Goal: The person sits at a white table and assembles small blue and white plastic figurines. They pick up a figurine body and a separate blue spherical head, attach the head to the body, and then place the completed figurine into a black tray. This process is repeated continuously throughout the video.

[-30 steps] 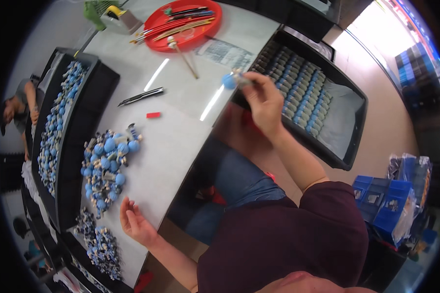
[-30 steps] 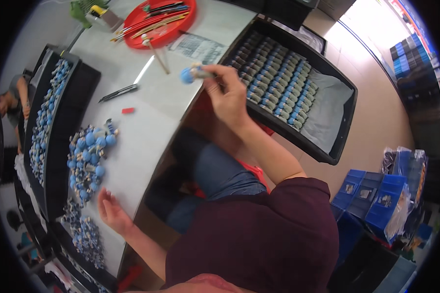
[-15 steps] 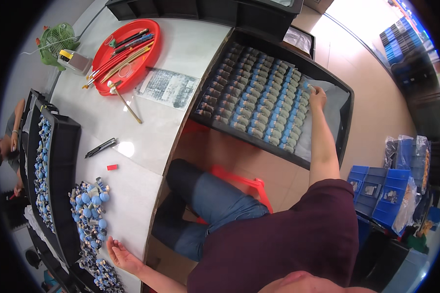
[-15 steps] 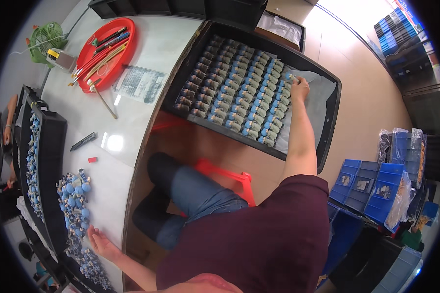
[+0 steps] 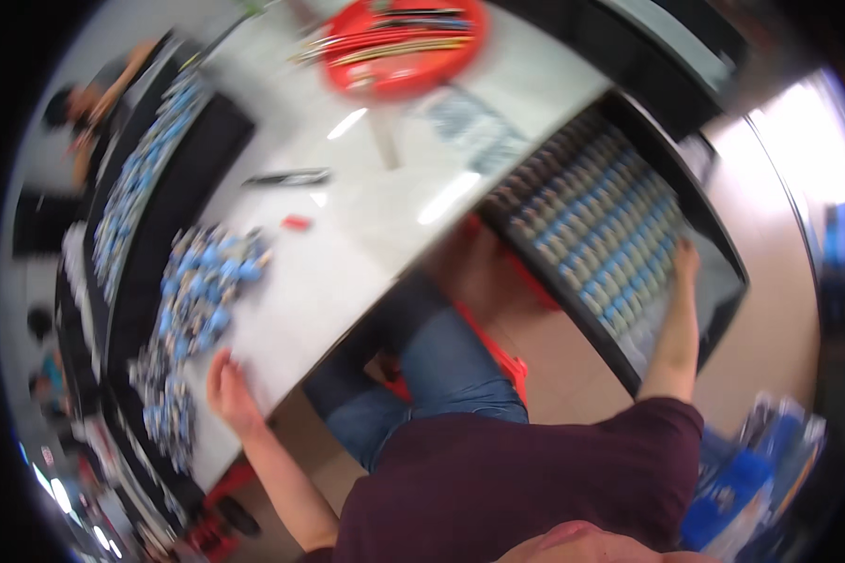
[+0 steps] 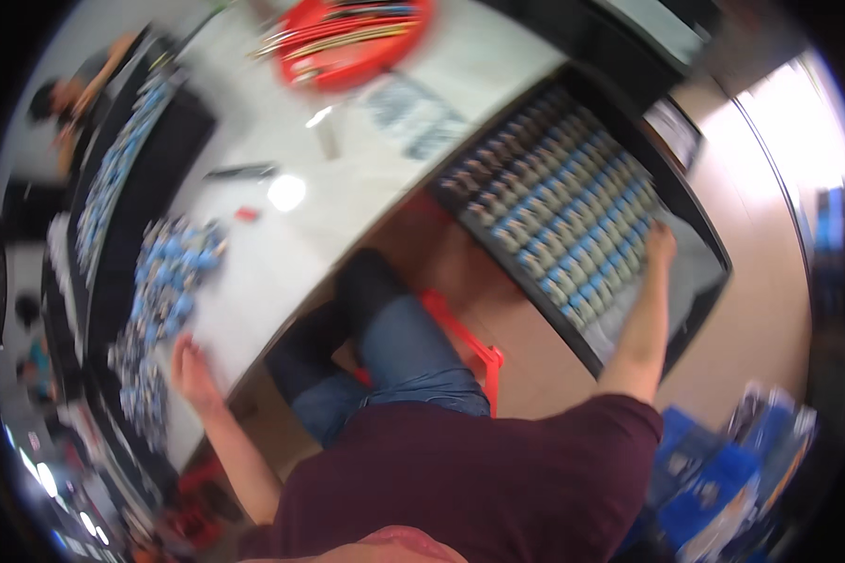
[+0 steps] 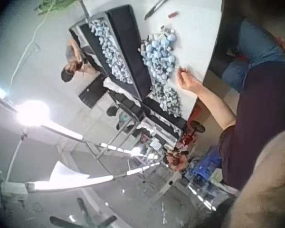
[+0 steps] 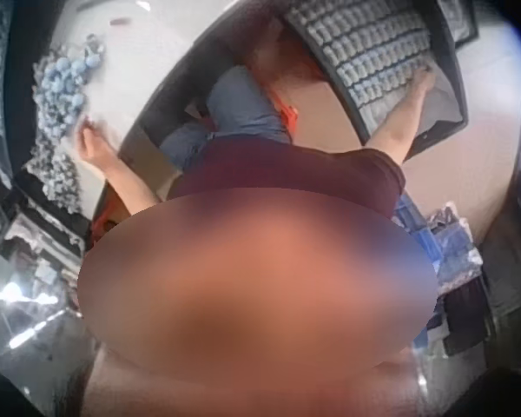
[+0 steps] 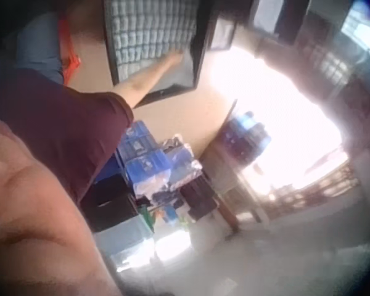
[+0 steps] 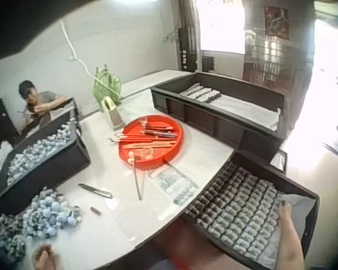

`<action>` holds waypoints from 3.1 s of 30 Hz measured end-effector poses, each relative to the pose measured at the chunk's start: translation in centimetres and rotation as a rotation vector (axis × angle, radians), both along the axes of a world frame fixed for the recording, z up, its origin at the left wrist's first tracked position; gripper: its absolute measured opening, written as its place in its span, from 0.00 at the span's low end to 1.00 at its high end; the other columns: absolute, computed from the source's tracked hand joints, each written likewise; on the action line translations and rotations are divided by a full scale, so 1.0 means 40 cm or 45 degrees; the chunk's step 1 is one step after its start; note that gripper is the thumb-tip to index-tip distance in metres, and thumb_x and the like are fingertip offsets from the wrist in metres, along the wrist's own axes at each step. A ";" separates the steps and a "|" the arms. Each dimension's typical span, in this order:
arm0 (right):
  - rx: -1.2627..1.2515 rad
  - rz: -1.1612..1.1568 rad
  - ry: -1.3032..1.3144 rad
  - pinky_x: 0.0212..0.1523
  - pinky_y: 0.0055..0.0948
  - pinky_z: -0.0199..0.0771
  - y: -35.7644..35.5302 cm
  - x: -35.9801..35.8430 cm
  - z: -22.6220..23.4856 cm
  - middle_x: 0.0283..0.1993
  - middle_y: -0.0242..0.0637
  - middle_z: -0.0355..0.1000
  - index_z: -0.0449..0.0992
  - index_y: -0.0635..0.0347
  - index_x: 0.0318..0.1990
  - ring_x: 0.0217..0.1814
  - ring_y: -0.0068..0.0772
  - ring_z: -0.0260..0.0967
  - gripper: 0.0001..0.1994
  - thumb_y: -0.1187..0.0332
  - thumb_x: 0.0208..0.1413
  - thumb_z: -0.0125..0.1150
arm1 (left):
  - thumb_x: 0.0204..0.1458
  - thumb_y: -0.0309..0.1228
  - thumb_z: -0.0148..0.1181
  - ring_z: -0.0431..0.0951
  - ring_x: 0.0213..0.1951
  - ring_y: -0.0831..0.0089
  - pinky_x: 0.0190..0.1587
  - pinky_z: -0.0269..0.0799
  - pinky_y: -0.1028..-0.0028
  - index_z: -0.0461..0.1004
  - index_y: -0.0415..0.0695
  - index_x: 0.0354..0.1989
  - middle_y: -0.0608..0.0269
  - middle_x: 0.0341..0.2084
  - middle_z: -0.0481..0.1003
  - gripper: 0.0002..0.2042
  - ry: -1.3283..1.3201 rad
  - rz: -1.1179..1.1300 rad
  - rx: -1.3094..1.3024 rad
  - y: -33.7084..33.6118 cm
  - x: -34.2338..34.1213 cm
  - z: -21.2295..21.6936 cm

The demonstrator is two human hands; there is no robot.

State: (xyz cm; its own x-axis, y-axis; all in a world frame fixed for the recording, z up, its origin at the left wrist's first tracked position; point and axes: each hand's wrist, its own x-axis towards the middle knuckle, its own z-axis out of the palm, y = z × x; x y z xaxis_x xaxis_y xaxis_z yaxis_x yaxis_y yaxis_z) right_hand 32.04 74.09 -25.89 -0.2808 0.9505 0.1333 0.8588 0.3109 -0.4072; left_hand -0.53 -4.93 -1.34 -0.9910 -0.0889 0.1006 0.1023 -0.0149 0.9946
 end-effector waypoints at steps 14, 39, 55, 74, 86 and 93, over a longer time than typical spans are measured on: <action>0.018 1.607 1.004 0.44 0.24 0.67 -0.998 -0.719 0.737 0.40 0.41 0.70 0.70 0.67 0.40 0.42 0.29 0.68 0.11 0.83 0.47 0.54 | 0.47 0.19 0.52 0.73 0.36 0.77 0.41 0.67 0.79 0.72 0.35 0.39 0.57 0.37 0.74 0.10 -0.005 -0.062 0.156 0.037 0.026 0.052; -1.894 1.716 0.644 0.35 0.24 0.72 -1.568 -0.793 0.750 0.37 0.42 0.71 0.63 0.69 0.49 0.36 0.27 0.69 0.17 0.72 0.52 0.53 | 0.57 0.29 0.42 0.70 0.45 0.72 0.49 0.65 0.71 0.61 0.41 0.54 0.55 0.44 0.70 0.16 -0.015 -0.392 0.617 -0.006 0.018 0.049; -1.722 1.879 0.801 0.39 0.25 0.71 -1.604 -0.783 0.679 0.42 0.41 0.68 0.67 0.70 0.45 0.40 0.26 0.67 0.12 0.72 0.56 0.47 | 0.55 0.22 0.40 0.70 0.42 0.76 0.48 0.65 0.75 0.64 0.37 0.50 0.55 0.44 0.70 0.14 -0.020 -0.299 0.674 -0.011 0.012 0.045; -1.736 1.931 0.812 0.41 0.24 0.70 -1.601 -0.775 0.681 0.42 0.39 0.67 0.67 0.69 0.45 0.42 0.26 0.66 0.13 0.76 0.51 0.55 | 0.56 0.24 0.41 0.73 0.40 0.72 0.45 0.68 0.74 0.64 0.36 0.50 0.53 0.44 0.70 0.14 -0.093 -0.239 0.725 -0.010 0.008 0.034; -1.680 1.882 0.907 0.45 0.26 0.70 -1.601 -0.776 0.677 0.48 0.42 0.66 0.65 0.69 0.47 0.46 0.27 0.65 0.19 0.78 0.45 0.60 | 0.57 0.33 0.44 0.73 0.39 0.73 0.44 0.68 0.74 0.66 0.36 0.47 0.55 0.40 0.72 0.15 -0.161 -0.228 0.722 -0.008 0.011 0.048; -1.795 1.872 0.889 0.42 0.25 0.72 -1.596 -0.776 0.680 0.45 0.44 0.66 0.64 0.69 0.48 0.43 0.27 0.67 0.20 0.78 0.46 0.60 | 0.56 0.33 0.46 0.73 0.40 0.73 0.44 0.68 0.74 0.68 0.36 0.46 0.55 0.39 0.72 0.15 -0.137 -0.204 0.683 -0.009 0.010 0.045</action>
